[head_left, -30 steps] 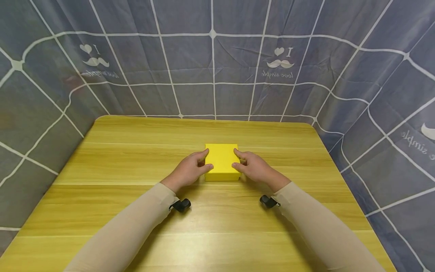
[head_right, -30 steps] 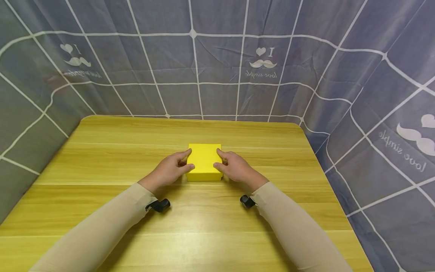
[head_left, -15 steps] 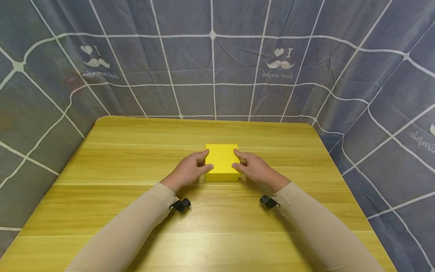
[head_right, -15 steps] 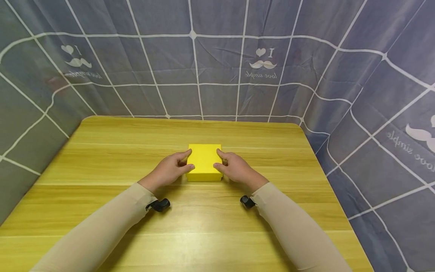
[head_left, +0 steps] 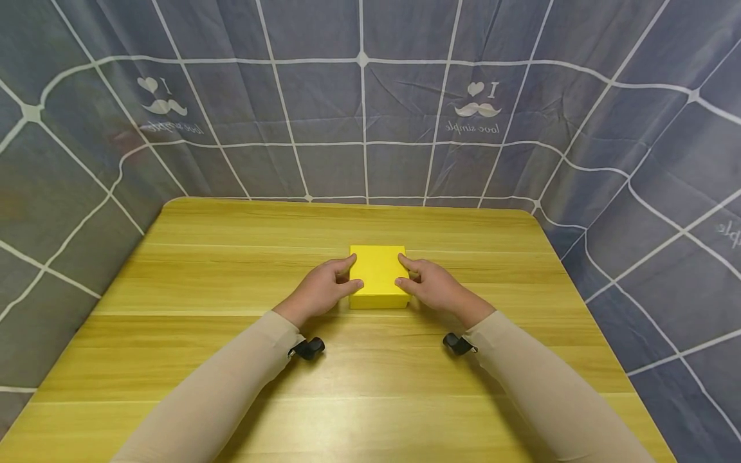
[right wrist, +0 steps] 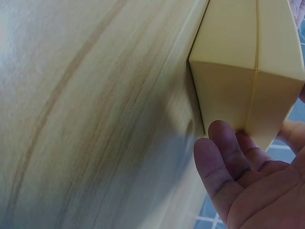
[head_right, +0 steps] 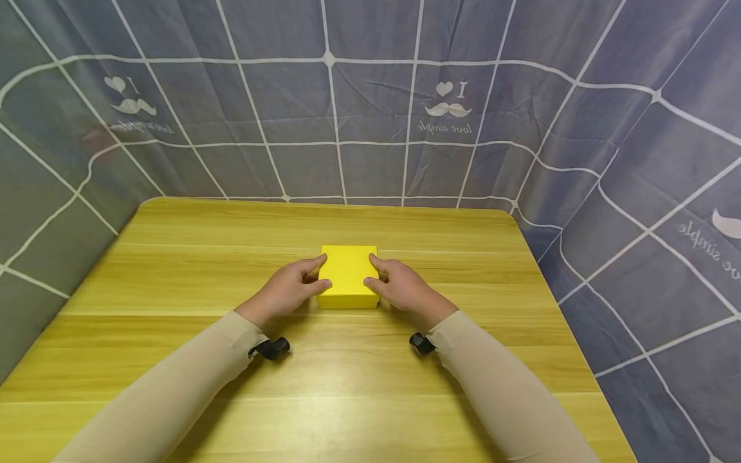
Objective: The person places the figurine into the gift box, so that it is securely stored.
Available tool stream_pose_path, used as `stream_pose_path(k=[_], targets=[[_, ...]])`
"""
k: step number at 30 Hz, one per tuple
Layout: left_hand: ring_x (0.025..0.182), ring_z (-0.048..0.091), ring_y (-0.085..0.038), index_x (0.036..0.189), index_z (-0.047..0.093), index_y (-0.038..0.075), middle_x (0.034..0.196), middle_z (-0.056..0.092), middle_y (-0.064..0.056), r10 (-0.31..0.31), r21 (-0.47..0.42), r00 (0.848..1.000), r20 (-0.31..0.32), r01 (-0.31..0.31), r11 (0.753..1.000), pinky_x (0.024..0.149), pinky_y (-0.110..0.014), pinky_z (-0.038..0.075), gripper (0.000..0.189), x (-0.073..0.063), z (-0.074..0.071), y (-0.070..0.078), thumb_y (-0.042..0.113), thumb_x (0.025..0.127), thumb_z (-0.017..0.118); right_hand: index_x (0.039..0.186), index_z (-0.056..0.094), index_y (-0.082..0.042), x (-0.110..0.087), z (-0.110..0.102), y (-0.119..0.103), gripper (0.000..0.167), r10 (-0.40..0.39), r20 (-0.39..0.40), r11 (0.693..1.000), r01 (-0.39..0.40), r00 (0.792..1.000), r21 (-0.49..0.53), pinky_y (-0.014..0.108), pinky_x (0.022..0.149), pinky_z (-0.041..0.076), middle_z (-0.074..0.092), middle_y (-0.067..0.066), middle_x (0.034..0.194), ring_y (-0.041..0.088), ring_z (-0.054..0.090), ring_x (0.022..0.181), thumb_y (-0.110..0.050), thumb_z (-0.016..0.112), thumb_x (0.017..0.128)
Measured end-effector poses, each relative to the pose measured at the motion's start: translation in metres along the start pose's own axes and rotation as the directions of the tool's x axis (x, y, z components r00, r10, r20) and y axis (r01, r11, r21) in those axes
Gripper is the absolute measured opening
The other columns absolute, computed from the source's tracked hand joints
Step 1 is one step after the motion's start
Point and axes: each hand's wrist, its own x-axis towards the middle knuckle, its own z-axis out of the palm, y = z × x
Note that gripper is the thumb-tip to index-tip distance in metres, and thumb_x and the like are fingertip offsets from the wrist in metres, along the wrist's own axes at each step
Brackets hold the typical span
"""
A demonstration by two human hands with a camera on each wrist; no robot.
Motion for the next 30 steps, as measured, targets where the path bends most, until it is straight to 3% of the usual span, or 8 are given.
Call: stream_pose_path(k=[17, 24, 30], targets=[[0.14, 0.058, -0.032, 0.166, 0.033, 0.021, 0.166, 0.043, -0.011, -0.009, -0.016, 1.0, 0.005, 0.01, 1.0, 0.118, -0.053, 0.046, 0.074, -0.001, -0.001, -0.0001, 0.041, 0.104, 0.067, 0.168, 0.025, -0.019, -0.0005, 0.0017, -0.0006, 0.073, 0.001, -0.01, 1.0, -0.001, 1.0, -0.022, 0.052, 0.111, 0.049, 0.043, 0.017, 0.165, 0.028, 0.06, 0.124, -0.042, 0.06, 0.108], [0.141, 0.057, -0.033, 0.165, 0.035, 0.019, 0.166, 0.044, -0.011, 0.002, -0.027, 1.0, -0.001, -0.003, 1.0, 0.12, -0.053, 0.043, 0.073, -0.0013, -0.0015, -0.0002, 0.04, 0.104, 0.068, 0.168, 0.026, -0.016, -0.0001, 0.001, -0.0005, 0.072, -0.014, -0.011, 1.0, 0.014, 1.0, -0.014, 0.056, 0.121, 0.041, 0.032, 0.011, 0.171, 0.038, 0.047, 0.149, -0.039, 0.06, 0.108], [0.142, 0.056, -0.032, 0.166, 0.034, 0.02, 0.167, 0.042, -0.01, -0.002, -0.028, 1.0, 0.002, 0.002, 1.0, 0.121, -0.053, 0.042, 0.072, -0.0013, -0.0022, -0.0009, 0.041, 0.105, 0.066, 0.168, 0.026, -0.015, -0.0002, 0.0016, -0.0012, 0.071, -0.02, -0.015, 0.999, 0.019, 1.0, -0.037, 0.056, 0.121, 0.041, 0.033, 0.012, 0.171, 0.038, 0.046, 0.149, -0.039, 0.059, 0.109]])
